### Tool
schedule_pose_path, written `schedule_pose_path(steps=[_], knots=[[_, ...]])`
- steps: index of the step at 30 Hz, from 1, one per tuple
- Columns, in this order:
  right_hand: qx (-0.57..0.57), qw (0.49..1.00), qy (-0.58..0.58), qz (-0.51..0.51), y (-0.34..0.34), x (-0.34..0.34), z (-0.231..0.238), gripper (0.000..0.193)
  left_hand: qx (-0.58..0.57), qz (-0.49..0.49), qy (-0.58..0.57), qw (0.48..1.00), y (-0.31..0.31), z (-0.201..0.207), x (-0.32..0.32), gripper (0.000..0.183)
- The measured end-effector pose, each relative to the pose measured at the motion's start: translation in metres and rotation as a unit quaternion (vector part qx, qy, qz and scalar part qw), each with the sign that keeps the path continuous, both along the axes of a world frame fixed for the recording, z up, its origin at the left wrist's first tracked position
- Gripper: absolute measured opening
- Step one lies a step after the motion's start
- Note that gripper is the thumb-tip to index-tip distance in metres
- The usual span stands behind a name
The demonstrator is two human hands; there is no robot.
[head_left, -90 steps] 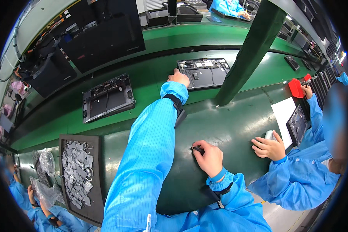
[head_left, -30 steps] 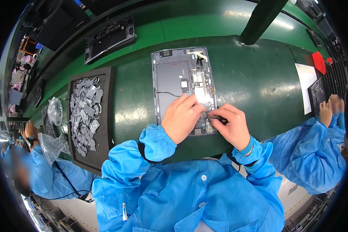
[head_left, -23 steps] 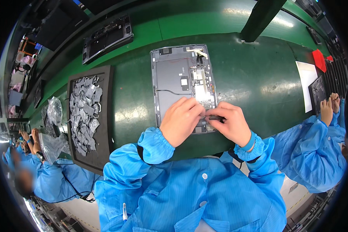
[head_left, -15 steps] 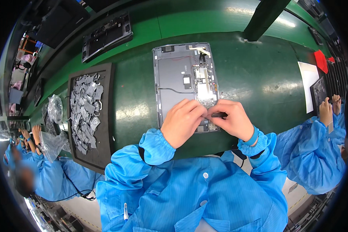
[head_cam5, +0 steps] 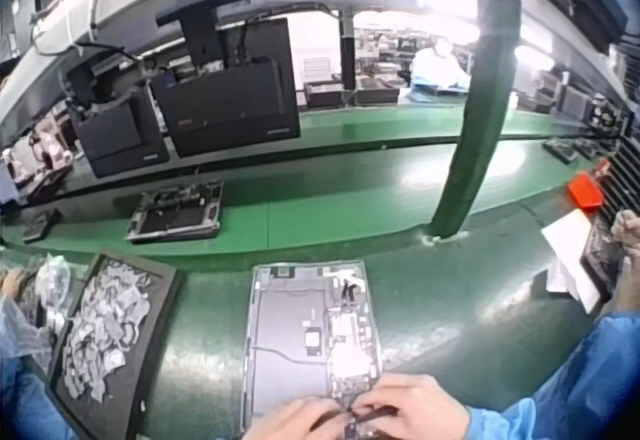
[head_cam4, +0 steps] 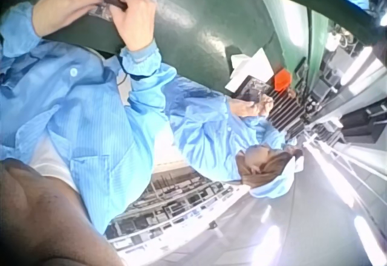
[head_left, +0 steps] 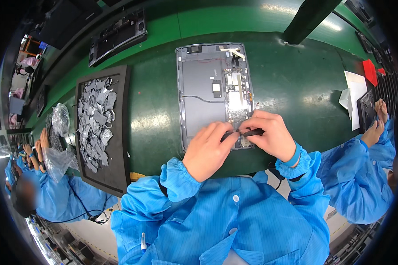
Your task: Assembling the internal components of a laptop or tablet on a manufacturing belt.
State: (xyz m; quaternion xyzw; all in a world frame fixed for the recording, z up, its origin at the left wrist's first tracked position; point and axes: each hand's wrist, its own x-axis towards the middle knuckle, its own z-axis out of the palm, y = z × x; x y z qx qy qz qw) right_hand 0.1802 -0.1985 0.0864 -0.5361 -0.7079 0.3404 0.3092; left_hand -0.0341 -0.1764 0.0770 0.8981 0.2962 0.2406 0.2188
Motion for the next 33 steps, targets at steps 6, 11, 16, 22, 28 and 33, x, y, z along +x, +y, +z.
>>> schedule_pose_path(steps=[6, 11, 16, 22, 28, 33], knots=[[-0.029, 0.999, 0.01, -0.018, -0.001, -0.001, -0.001, 0.021, 0.026, 0.014, 0.022, 0.999, -0.005, 0.002, 0.001, 0.032], [-0.002, 1.0, -0.018, -0.009, -0.001, -0.004, -0.001, 0.021, 0.014, 0.019, 0.007, 1.0, -0.008, 0.0, 0.0, 0.034], [0.001, 1.0, 0.0, -0.02, -0.002, -0.005, -0.002, 0.021, 0.012, 0.028, 0.018, 0.999, -0.012, 0.0, 0.002, 0.037], [-0.04, 0.998, 0.004, -0.051, -0.002, -0.003, 0.0, 0.022, 0.043, 0.05, 0.049, 0.997, -0.016, 0.0, 0.005, 0.041], [-0.028, 0.992, 0.032, -0.119, -0.008, -0.002, -0.002, 0.019, 0.073, 0.05, 0.083, 0.993, -0.009, 0.004, 0.003, 0.041], [-0.039, 0.985, 0.057, -0.161, -0.017, 0.002, -0.007, 0.017, 0.014, -0.007, 0.035, 0.999, 0.004, 0.001, -0.002, 0.046]])
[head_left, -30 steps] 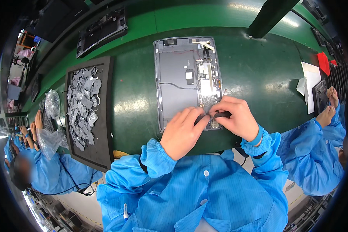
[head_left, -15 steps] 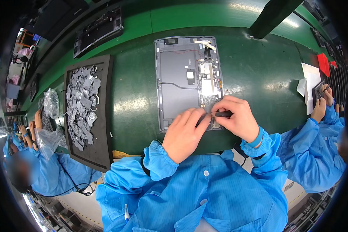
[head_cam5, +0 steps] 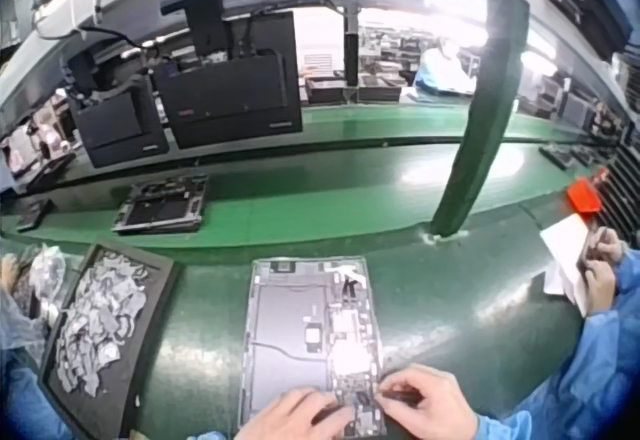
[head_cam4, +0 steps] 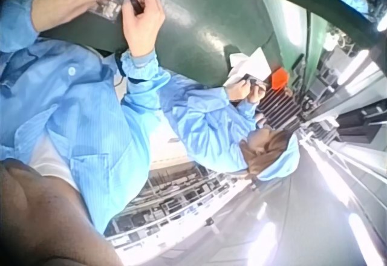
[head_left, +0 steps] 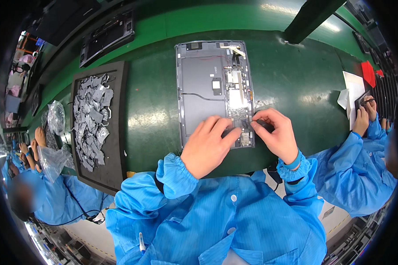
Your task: Assembling the internal components of a laptop or tablet on a manufacturing belt.
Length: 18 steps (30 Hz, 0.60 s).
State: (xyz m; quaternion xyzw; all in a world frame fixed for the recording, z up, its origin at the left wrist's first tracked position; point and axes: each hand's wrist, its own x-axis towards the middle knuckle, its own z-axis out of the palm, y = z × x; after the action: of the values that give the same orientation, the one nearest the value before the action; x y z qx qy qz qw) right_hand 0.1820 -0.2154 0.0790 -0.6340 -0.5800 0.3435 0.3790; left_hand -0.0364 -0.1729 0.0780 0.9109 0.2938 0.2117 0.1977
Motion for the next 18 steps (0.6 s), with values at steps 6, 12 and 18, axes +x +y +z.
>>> schedule_pose_path(steps=[6, 12, 18], knots=[[-0.006, 0.999, 0.04, 0.003, 0.0027, -0.0003, -0.0104, 0.017, 0.021, -0.012, 0.047, 0.999, 0.0062, 0.0056, 0.0084, 0.05], [-0.005, 0.999, 0.036, 0.013, 0.0028, -0.0004, -0.0071, 0.014, 0.016, -0.014, 0.067, 0.998, 0.0079, 0.0043, 0.0085, 0.05], [-0.021, 0.999, 0.033, 0.009, 0.0031, 0.0009, -0.0077, 0.018, 0.037, -0.005, 0.054, 0.998, 0.0035, -0.0002, 0.0088, 0.048]])
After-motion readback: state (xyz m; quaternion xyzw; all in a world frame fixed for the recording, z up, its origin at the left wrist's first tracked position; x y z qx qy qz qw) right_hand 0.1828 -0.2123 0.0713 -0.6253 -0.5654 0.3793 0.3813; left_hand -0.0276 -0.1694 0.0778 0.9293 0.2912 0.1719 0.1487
